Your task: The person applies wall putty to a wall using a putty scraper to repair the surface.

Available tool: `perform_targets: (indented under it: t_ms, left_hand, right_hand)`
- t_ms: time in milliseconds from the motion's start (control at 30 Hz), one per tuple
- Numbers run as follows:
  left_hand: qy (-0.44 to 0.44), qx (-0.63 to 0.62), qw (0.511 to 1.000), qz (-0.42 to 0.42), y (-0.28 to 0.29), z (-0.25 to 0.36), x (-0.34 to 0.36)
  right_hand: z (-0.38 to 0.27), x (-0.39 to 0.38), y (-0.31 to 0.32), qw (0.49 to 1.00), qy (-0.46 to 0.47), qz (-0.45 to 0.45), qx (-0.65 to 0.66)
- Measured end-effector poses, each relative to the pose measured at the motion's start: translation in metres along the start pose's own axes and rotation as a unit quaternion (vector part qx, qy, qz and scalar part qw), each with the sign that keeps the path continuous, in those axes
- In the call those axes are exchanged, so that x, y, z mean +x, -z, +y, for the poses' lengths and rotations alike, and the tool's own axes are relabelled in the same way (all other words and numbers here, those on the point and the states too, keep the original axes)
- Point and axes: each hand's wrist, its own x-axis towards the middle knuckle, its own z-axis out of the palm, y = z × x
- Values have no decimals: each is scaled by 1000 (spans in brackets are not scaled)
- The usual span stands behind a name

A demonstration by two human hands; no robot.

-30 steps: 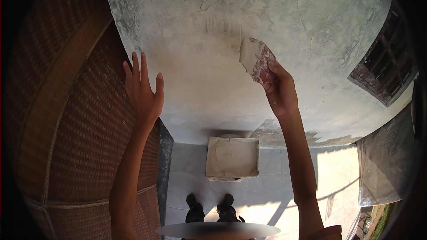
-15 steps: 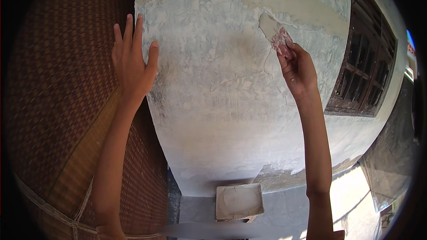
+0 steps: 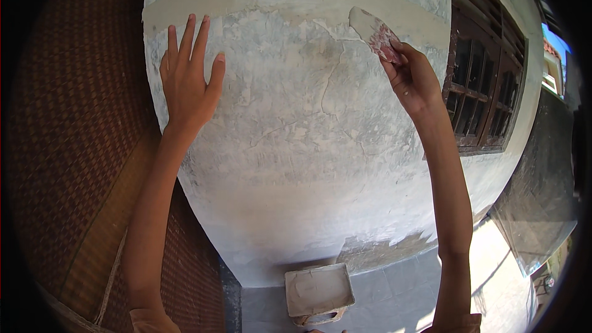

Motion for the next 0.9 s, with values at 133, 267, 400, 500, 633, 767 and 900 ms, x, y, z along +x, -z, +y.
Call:
perform_targets:
  t_ms: [133, 267, 400, 500, 633, 767, 900]
  left_hand:
    - [-7, -31, 999, 2, -24, 33, 7]
    - [-7, -69, 998, 2, -48, 68, 5]
    - [-6, -101, 995, -7, -74, 97, 9]
    - [-21, -126, 992, 5, -91, 111, 15]
    - [-31, -162, 986, 13, -117, 131, 20]
    - [-34, -184, 982, 16, -134, 164, 17]
    - [-47, -198, 979, 15, -152, 194, 19]
  right_hand:
    - [-14, 5, 27, 1000, 3, 8, -9]
    - [-26, 1, 60, 999, -2, 31, -27]
    - [-40, -5, 84, 994, 17, 91, -66]
    - [-50, -7, 97, 992, 30, 109, -56]
    - [-61, -13, 111, 985, 40, 141, -92]
    - [-72, -22, 130, 983, 50, 150, -92]
    - [-81, -22, 151, 986, 55, 143, -72]
